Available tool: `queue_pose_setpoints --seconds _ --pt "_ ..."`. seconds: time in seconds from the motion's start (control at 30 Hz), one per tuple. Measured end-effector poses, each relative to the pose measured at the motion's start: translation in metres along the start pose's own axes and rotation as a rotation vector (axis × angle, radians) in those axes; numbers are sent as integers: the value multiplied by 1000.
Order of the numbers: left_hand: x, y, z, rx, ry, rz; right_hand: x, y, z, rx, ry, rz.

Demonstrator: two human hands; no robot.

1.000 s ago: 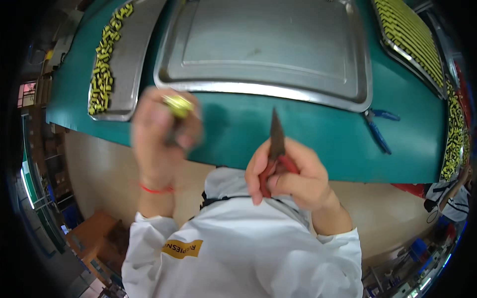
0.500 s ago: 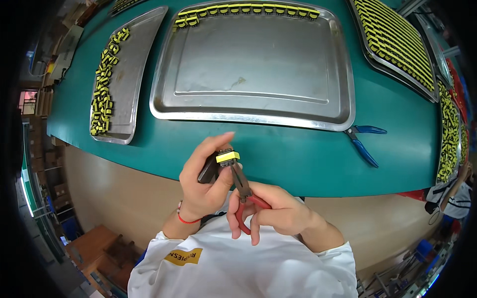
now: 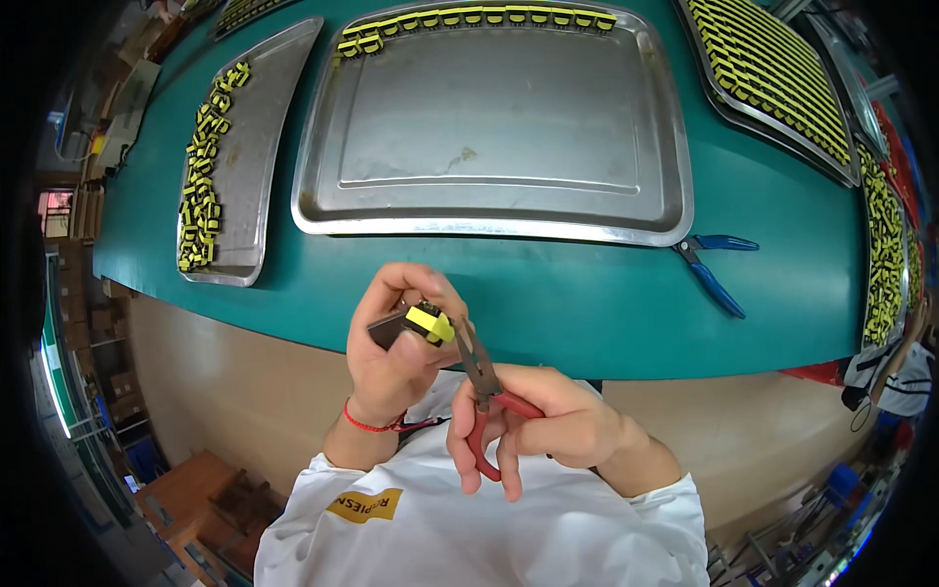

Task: Assembling small electronic components by applying insulating tape using pliers.

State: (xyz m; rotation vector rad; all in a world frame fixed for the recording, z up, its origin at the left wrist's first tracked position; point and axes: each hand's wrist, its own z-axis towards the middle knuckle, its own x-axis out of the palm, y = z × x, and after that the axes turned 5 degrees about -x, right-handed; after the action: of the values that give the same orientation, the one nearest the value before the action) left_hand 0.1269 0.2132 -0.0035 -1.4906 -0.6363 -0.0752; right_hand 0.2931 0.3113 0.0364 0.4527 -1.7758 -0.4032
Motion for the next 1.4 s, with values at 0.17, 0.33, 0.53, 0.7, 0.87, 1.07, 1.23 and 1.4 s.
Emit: queue_pose_setpoints --seconds 0.17,0.33,0.53,0.7,0.87,1.07,1.23,1.4 --pt "0 3 0 -48 151 -277 4 1 1 69 8 -3" --pt "-3 2 -1 -86 189 -179 4 -1 2 94 0 11" --pt "-5 -1 0 -118 237 -152 9 -2 3 109 -40 1" --pt "-4 -8 4 -180 283 -126 -5 -10 2 57 44 -58" --pt "-18 -2 8 495 46 624 -4 -11 0 -76 -35 -89" --pt "1 -12 7 557 -71 829 -2 -20 5 -49 -52 -137" --pt "-2 -7 5 593 -48 826 -3 -19 8 -37 -87 -132" --pt "3 -6 4 523 -79 754 -3 -23 9 -26 -65 -165"
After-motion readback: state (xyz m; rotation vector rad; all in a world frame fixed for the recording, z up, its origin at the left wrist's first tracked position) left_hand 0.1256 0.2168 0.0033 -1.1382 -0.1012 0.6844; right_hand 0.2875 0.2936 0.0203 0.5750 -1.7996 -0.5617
